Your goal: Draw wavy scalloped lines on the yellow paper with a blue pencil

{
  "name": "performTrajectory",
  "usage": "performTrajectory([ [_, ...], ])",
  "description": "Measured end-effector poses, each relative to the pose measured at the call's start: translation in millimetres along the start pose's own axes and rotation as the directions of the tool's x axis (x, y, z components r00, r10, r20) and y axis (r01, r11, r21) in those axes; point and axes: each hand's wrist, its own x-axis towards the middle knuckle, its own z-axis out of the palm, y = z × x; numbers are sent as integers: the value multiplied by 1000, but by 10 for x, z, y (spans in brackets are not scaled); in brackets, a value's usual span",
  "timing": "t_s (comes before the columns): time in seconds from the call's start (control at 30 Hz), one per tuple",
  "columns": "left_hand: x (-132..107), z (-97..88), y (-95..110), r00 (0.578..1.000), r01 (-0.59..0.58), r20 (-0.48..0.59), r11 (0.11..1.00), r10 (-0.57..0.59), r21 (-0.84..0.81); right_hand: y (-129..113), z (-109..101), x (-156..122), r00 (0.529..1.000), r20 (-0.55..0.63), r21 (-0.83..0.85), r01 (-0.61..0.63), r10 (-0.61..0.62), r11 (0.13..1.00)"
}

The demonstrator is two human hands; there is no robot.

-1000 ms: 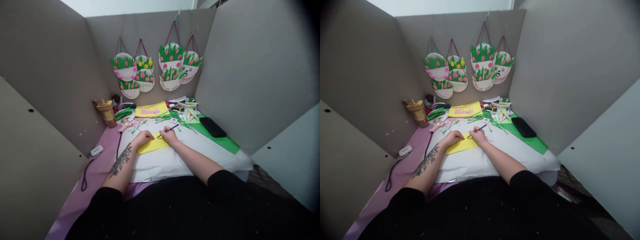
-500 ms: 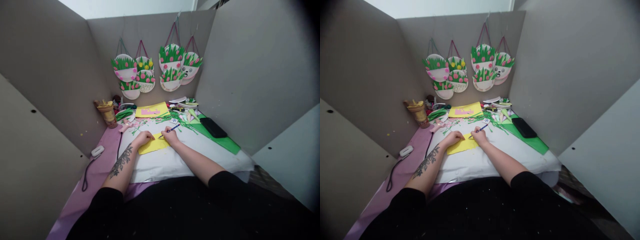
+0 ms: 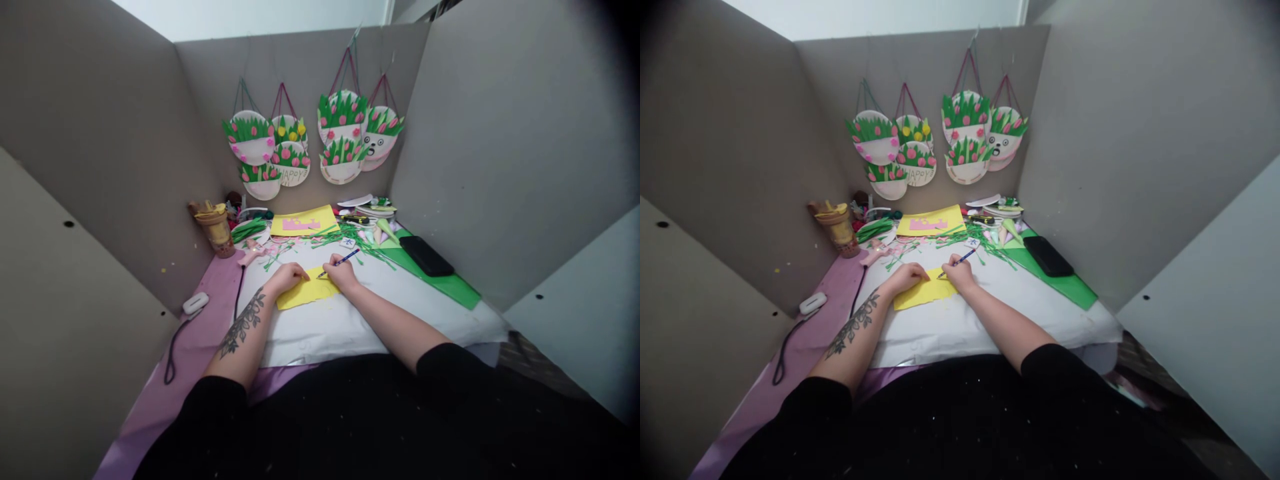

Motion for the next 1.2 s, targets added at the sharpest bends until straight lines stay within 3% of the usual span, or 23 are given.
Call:
performTrajectory([
  [0.47,-2,1,7,1000,26,1,1000,-26,-3,-16,-11,-9,1000,-11,13,-15,15,1000],
  [0.63,-1,3,-3,1000,17,0,1000,-17,1,-28,-36,4,998,-38,96,-46,50,994],
  [0.83,7,19,-36,1000,7,-4,1000,-7,13,-69,-45,-7,978,160,207,-167,136,964],
  [0.9,8,23,-39,1000,3,-6,1000,-3,13,-80,-34,-21,975,192,171,-142,109,975],
  [1.07,5,3,4,1000,5,-1,1000,-5,17,-57,-13,-22,989,146,-37,14,-9,999],
  [1.2,1,-21,43,1000,1,9,1000,-1,23,-17,2,-11,989,142,-81,61,-49,995],
])
